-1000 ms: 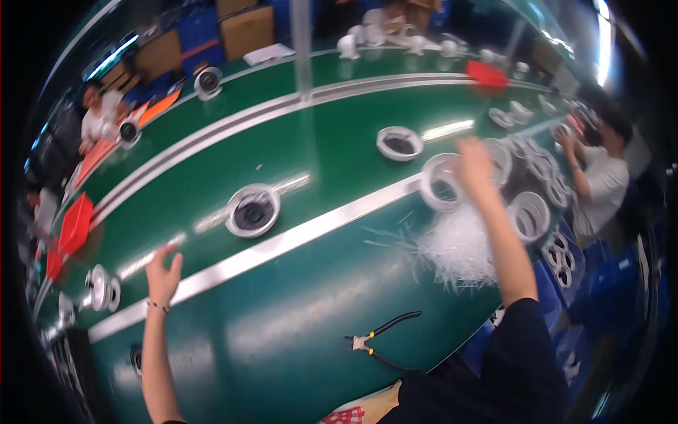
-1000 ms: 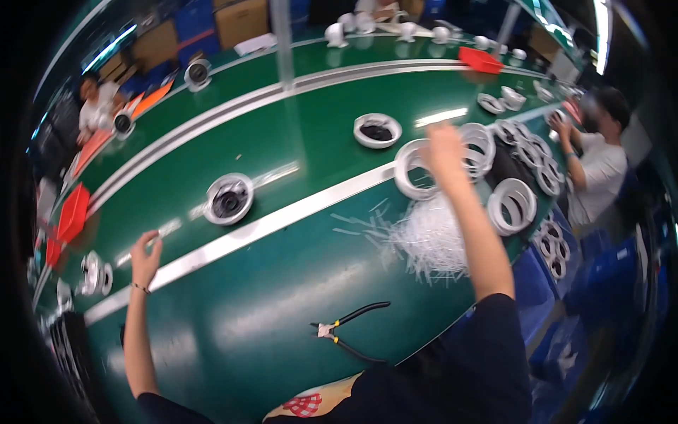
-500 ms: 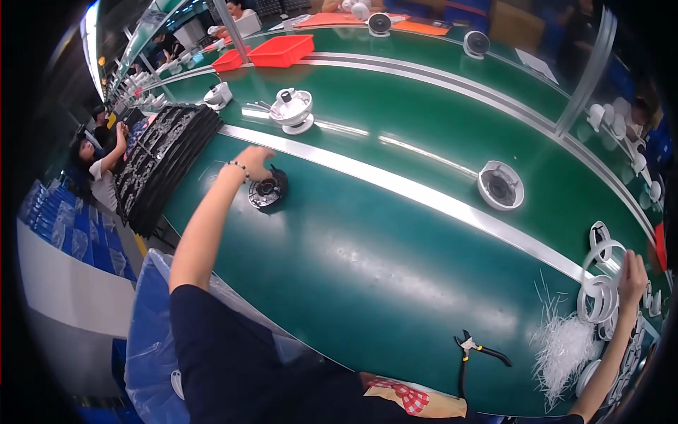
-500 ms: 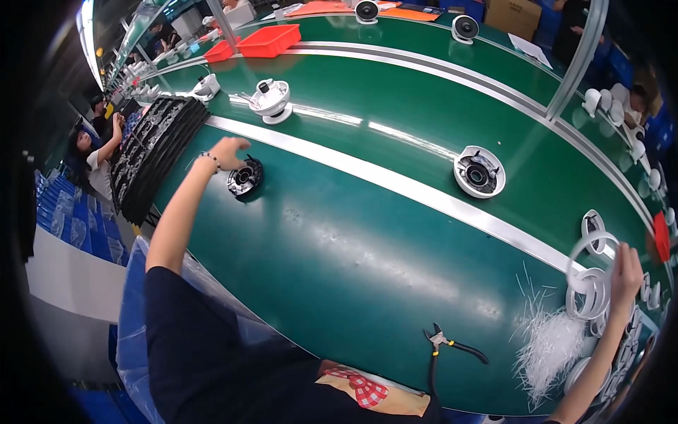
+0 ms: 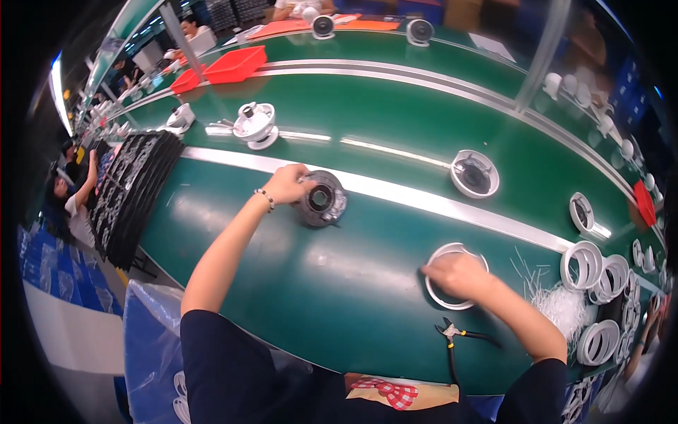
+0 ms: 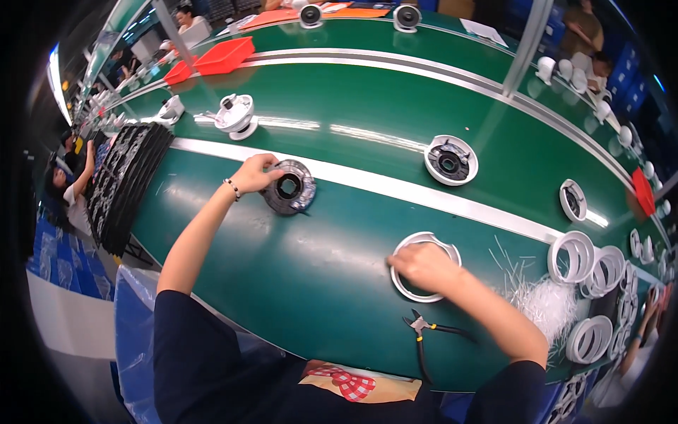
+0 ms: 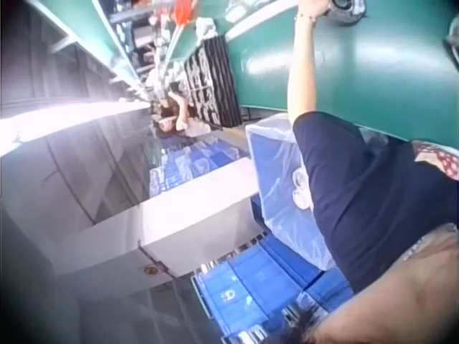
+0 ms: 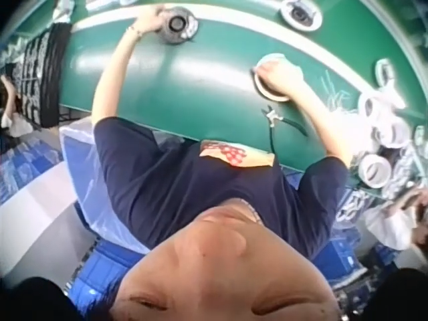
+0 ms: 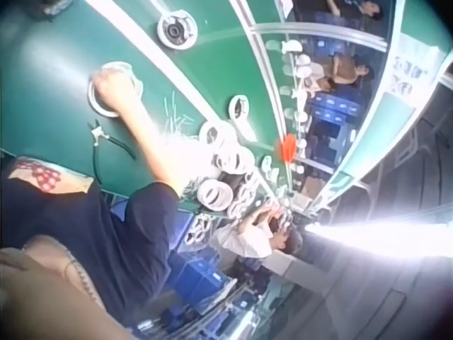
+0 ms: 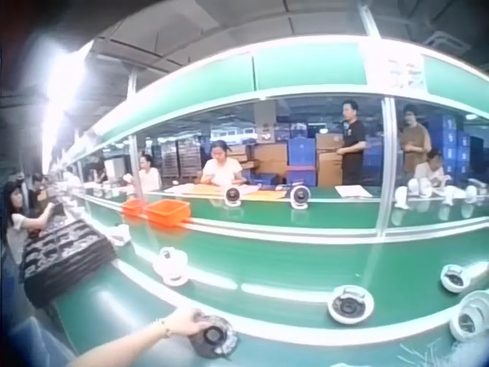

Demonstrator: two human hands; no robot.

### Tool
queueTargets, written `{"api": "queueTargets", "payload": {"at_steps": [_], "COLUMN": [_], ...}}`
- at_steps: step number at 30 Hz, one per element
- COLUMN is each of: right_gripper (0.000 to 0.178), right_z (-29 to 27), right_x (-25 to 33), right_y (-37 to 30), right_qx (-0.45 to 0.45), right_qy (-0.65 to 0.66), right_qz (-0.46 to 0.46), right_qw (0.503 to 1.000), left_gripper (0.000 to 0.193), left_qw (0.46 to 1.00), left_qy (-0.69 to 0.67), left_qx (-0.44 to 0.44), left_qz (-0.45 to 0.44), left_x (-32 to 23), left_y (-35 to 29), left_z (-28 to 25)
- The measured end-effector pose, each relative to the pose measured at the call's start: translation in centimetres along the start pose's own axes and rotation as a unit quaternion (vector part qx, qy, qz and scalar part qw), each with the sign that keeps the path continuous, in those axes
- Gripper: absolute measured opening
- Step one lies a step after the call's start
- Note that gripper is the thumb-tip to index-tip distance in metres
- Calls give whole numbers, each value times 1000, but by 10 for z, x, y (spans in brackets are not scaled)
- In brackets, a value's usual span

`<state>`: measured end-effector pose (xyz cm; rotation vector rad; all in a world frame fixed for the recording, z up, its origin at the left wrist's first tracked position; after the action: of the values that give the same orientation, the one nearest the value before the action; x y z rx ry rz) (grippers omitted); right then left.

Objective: Assembling circular device components and managing wiring on a factory production line.

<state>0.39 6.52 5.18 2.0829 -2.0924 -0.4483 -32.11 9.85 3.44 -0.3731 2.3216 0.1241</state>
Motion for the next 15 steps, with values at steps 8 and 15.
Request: {"api": "queueTargets", "payload": {"at_steps": [8,15], "right_gripper": [16,70], "right_z": [-3,-40], "right_x": [43,-1], "right_y": [-17,-29], "right_qx": [101,97], "right_qy": [111,9], "right_qz": [17,221], "right_qw": [989,970], "left_gripper": [15,19], "left_qw": [946,897], "left_qy": [-270,-410], "left_qx": [178,165], "left_qz": [3,0], "left_x": [-78,-90], "left_y": [-2,-4], "left_z": [101,139]}}
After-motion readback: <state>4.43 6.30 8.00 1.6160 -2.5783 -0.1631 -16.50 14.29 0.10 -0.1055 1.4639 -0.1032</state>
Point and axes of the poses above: each hand's wrist, its own y-axis towards the middle knuckle, its own z-axis out of the palm, x = y × z, the point moved 10 cm from there along y, towards the middle knuckle, and after that the axes turned 12 degrees about -y, right-handed, at the moved point
